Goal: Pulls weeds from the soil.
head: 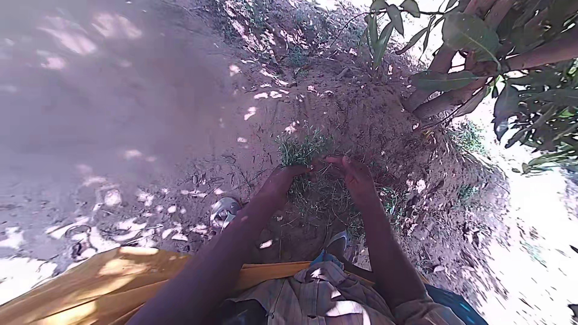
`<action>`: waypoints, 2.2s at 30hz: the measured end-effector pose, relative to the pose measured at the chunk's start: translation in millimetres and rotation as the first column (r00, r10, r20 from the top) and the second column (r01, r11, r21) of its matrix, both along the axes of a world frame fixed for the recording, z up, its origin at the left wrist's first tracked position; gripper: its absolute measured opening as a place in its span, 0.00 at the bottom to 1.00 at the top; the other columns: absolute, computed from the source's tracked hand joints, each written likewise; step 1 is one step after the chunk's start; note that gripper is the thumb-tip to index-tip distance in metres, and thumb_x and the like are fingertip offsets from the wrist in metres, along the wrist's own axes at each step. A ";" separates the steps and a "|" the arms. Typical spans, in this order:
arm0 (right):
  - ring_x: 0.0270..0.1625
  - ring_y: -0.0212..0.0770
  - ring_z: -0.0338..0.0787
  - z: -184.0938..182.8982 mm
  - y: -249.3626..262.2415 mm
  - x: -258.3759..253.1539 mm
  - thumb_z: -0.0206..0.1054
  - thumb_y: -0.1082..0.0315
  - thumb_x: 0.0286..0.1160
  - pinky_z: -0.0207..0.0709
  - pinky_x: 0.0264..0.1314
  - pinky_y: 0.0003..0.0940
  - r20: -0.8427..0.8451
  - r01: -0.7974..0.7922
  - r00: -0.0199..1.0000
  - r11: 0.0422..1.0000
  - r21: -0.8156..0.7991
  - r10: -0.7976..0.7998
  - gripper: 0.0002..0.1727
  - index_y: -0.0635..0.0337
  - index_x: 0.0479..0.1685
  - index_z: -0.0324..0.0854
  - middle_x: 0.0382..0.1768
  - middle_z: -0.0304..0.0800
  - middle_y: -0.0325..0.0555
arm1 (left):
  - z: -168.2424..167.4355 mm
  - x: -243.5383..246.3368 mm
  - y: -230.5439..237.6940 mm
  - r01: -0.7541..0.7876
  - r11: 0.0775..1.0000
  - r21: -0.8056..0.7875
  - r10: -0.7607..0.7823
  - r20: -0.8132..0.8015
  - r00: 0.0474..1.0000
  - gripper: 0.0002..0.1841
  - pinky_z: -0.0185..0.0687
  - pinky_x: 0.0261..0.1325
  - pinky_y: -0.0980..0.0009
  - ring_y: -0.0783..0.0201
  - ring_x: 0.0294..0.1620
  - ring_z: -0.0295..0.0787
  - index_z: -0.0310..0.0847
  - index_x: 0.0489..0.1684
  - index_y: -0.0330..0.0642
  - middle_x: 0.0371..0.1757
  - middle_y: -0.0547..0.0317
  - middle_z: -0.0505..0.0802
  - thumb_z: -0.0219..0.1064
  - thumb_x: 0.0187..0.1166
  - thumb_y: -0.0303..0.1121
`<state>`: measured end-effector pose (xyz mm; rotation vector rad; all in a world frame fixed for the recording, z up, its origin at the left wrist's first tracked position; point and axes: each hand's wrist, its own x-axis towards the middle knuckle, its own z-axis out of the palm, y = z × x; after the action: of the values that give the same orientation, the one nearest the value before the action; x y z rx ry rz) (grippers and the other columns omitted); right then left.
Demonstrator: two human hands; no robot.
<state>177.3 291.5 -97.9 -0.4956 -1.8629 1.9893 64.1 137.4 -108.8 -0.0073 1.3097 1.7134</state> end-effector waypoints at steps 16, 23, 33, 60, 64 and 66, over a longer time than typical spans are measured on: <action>0.21 0.26 0.81 3.7 4.4 -0.4 0.50 0.65 0.94 0.80 0.28 0.22 0.330 -0.020 0.944 0.991 0.129 -0.024 0.18 0.66 0.66 0.79 0.23 0.82 0.37 | -2.3 -12.3 -11.3 -0.081 0.974 0.211 0.072 0.051 0.996 0.19 0.75 0.28 0.82 0.77 0.18 0.75 0.77 0.23 0.52 0.17 0.73 0.78 0.45 0.87 0.31; 0.39 0.32 0.90 -16.0 -4.8 -7.7 0.46 0.60 0.96 0.82 0.40 0.27 0.408 -0.146 0.896 0.983 -0.109 0.178 0.22 0.62 0.75 0.74 0.60 0.89 0.50 | -9.4 -15.7 -13.5 -0.021 0.943 0.332 0.014 0.024 1.000 0.23 0.77 0.30 0.80 0.76 0.17 0.74 0.77 0.24 0.52 0.15 0.73 0.76 0.35 0.87 0.32; 0.42 0.30 0.92 -1.0 25.3 12.2 0.50 0.75 0.86 0.88 0.47 0.27 -0.010 0.269 0.963 0.961 0.058 -0.269 0.14 0.62 0.53 0.84 0.55 0.92 0.42 | -5.2 -11.9 -3.9 -0.107 0.994 0.022 0.105 0.052 0.993 0.17 0.77 0.25 0.82 0.75 0.15 0.75 0.79 0.31 0.45 0.16 0.70 0.77 0.47 0.90 0.31; 0.29 0.33 0.85 16.1 -19.6 -3.3 0.66 0.70 0.84 0.81 0.36 0.29 0.454 -0.301 0.881 0.900 0.316 0.135 0.34 0.68 0.86 0.58 0.37 0.91 0.48 | 11.4 4.1 -8.2 0.132 0.970 -0.203 -0.192 -0.312 0.930 0.11 0.82 0.43 0.78 0.77 0.38 0.85 0.81 0.49 0.43 0.39 0.67 0.89 0.68 0.75 0.18; 0.31 0.42 0.88 18.2 -26.9 -4.3 0.64 0.67 0.86 0.84 0.39 0.38 0.490 -0.336 0.861 0.874 0.350 0.135 0.36 0.63 0.91 0.53 0.38 0.92 0.54 | 12.4 3.8 -8.4 0.111 0.965 -0.239 -0.193 -0.350 0.917 0.14 0.83 0.46 0.79 0.78 0.40 0.85 0.79 0.53 0.41 0.41 0.65 0.88 0.65 0.74 0.15; 0.31 0.44 0.89 16.8 -30.4 -4.5 0.64 0.68 0.86 0.85 0.39 0.40 0.480 -0.332 0.867 0.874 0.356 0.134 0.35 0.64 0.89 0.54 0.39 0.92 0.55 | 12.0 4.4 -8.0 0.101 0.961 -0.256 -0.188 -0.344 0.920 0.15 0.82 0.47 0.77 0.76 0.42 0.84 0.77 0.57 0.40 0.44 0.63 0.87 0.65 0.75 0.16</action>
<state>172.8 261.1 -81.1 -0.6473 -2.6807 1.6044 68.5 129.4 -96.8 0.2795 1.7378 1.4677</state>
